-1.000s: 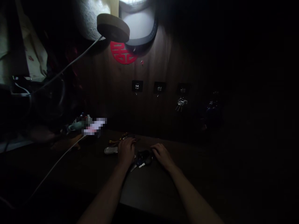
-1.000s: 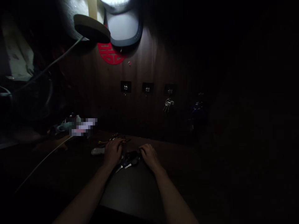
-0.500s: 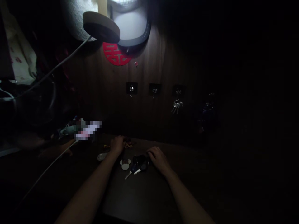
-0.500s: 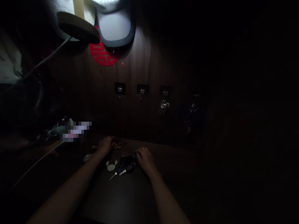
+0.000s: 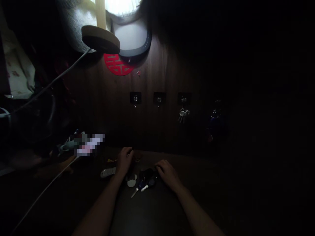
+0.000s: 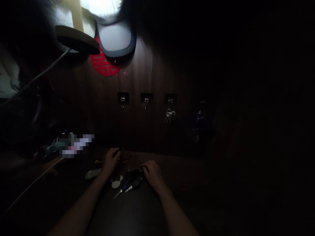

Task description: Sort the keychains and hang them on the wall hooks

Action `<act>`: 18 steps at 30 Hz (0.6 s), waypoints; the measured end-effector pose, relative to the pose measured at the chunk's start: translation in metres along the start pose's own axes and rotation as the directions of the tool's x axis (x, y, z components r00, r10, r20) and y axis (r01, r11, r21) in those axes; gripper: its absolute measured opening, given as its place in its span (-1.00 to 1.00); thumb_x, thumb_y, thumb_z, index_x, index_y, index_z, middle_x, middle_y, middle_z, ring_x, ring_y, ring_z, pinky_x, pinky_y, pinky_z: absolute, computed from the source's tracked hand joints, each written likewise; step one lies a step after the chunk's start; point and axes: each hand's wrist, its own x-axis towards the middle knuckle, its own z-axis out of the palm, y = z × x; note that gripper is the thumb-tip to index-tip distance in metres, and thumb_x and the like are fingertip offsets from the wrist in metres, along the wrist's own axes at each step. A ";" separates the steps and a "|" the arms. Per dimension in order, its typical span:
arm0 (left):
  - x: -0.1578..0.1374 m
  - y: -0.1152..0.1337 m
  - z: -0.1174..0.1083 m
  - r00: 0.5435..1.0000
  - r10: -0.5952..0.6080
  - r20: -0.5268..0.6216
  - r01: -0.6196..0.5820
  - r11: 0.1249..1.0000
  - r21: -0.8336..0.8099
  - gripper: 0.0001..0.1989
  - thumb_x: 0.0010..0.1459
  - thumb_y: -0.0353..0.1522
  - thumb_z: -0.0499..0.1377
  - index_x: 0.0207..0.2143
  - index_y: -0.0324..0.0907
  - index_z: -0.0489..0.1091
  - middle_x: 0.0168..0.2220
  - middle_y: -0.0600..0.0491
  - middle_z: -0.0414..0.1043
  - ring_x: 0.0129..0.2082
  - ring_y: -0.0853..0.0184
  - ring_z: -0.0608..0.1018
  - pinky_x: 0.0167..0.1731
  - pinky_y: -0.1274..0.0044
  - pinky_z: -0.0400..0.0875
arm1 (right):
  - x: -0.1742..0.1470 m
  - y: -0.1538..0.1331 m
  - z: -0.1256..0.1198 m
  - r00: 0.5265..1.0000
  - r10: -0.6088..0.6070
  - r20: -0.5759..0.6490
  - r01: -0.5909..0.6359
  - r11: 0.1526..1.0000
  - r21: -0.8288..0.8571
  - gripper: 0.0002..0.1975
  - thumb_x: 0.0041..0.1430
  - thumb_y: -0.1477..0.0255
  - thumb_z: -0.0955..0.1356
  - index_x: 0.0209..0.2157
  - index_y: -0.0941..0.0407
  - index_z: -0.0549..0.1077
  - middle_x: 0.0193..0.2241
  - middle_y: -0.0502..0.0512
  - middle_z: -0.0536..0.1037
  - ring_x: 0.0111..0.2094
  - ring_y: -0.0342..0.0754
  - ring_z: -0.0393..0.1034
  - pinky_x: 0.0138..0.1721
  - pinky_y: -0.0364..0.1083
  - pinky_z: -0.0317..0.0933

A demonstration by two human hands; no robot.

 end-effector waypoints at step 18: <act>-0.032 0.051 0.030 0.871 -0.068 0.486 0.368 0.746 -0.555 -0.63 -0.06 -0.22 0.21 -0.19 -0.20 0.46 -0.22 0.00 0.51 -0.14 0.22 0.47 -0.14 0.46 0.32 | -0.001 -0.033 -0.007 0.970 0.215 -0.118 -0.131 0.861 0.491 -0.74 0.04 0.20 0.28 -0.44 0.11 0.42 -0.49 0.00 0.44 -0.40 -0.09 0.32 -0.34 -0.16 0.15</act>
